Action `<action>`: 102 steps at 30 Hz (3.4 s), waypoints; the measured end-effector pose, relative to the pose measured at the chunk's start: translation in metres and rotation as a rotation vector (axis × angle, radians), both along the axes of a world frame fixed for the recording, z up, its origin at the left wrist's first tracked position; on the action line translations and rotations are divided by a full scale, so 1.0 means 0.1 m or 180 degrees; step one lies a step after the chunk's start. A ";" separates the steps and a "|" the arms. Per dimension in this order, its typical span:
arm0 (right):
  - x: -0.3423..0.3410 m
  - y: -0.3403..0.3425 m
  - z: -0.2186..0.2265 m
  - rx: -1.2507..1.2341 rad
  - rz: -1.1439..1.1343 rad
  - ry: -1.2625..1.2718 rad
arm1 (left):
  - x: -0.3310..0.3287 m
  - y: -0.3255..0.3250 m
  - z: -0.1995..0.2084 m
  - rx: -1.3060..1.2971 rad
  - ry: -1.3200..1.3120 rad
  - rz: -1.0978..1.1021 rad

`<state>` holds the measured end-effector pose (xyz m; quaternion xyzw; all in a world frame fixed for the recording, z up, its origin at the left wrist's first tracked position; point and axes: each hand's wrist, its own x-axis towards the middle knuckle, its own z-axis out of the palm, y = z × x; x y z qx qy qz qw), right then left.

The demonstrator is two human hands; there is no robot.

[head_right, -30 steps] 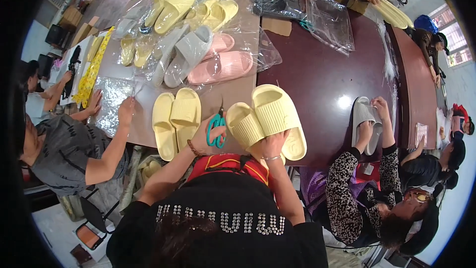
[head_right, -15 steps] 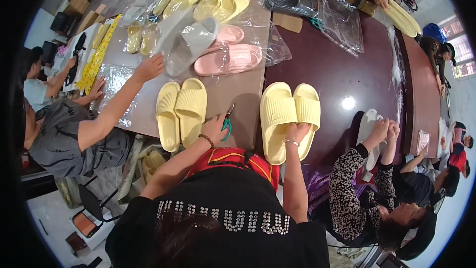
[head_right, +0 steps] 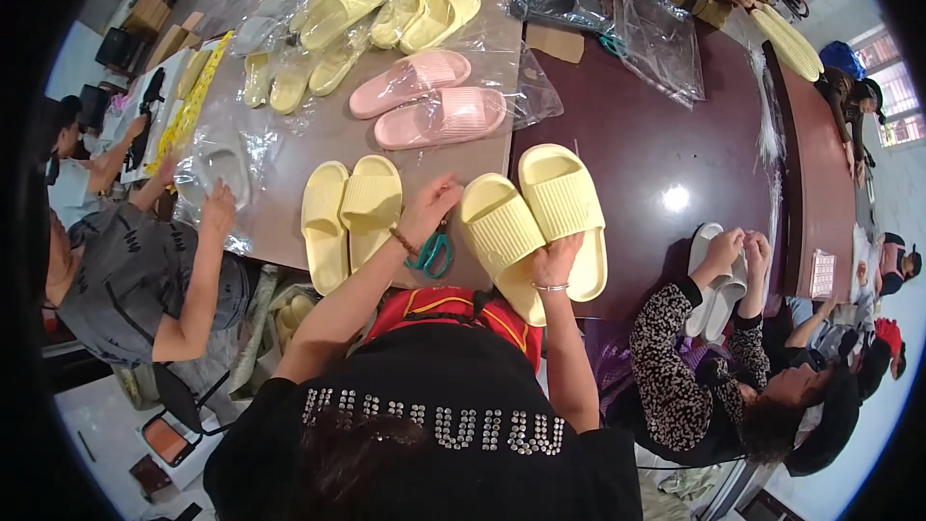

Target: Trimming and packaging plastic slippers into bags at a manufacturing station.

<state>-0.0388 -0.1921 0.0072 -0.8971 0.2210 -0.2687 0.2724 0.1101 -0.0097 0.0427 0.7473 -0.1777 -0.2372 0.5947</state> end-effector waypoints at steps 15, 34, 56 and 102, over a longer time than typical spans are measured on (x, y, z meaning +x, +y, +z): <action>-0.09 -0.47 -0.15 0.1569 -0.0768 -0.0540 | -0.11 0.34 -0.26 0.0227 -0.1010 -0.1149; -0.48 -1.25 -0.06 0.1509 -0.2114 -0.0760 | -0.45 0.61 -0.64 0.2164 -0.1248 -0.2384; -0.32 -2.18 -0.62 0.1519 -0.2609 0.1108 | -0.17 1.47 -0.54 0.1711 -0.0533 -0.0078; 0.37 0.39 0.27 0.1886 0.0452 0.0773 | -0.41 -0.63 -0.55 0.1129 -0.1520 -0.0585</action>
